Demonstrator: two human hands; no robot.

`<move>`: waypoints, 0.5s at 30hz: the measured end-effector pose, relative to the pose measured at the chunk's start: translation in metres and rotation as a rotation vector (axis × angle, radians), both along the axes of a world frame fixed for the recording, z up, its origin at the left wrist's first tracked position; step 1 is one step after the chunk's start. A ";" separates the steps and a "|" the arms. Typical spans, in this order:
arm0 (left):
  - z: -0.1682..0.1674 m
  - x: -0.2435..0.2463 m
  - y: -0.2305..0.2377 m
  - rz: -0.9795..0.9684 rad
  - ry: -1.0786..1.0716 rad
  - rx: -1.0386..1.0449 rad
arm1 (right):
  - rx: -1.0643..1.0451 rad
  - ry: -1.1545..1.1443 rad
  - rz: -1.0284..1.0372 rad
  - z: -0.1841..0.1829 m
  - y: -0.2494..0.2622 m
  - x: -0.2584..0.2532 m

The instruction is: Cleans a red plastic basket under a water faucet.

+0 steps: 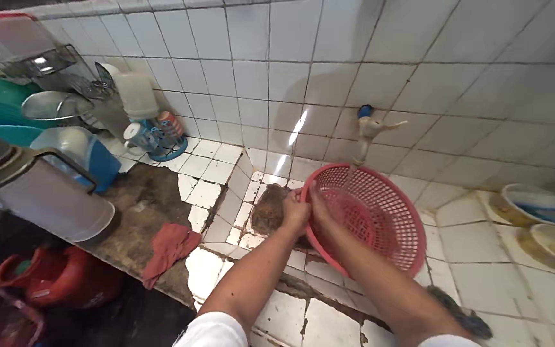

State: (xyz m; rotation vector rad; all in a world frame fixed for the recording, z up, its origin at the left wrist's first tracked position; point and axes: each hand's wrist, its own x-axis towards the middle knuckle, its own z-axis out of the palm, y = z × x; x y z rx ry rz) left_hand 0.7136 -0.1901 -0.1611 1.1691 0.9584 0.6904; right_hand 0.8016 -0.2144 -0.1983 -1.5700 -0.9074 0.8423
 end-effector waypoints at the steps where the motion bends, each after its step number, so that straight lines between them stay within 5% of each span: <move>1: 0.002 -0.006 0.005 0.016 -0.019 0.018 | 0.033 0.040 0.111 0.003 -0.014 -0.016; 5: 0.016 -0.046 0.040 0.083 0.022 0.045 | -0.430 -0.336 0.808 0.028 -0.073 0.002; 7: 0.021 -0.063 0.052 0.135 0.032 0.069 | -0.470 -0.606 0.632 0.041 -0.078 0.035; 11: 0.035 -0.088 0.058 0.146 0.032 0.181 | -0.063 -0.947 -0.204 0.107 -0.064 0.108; 15: 0.046 -0.112 0.040 0.013 0.106 0.403 | -0.104 -0.871 -0.353 0.145 -0.030 0.144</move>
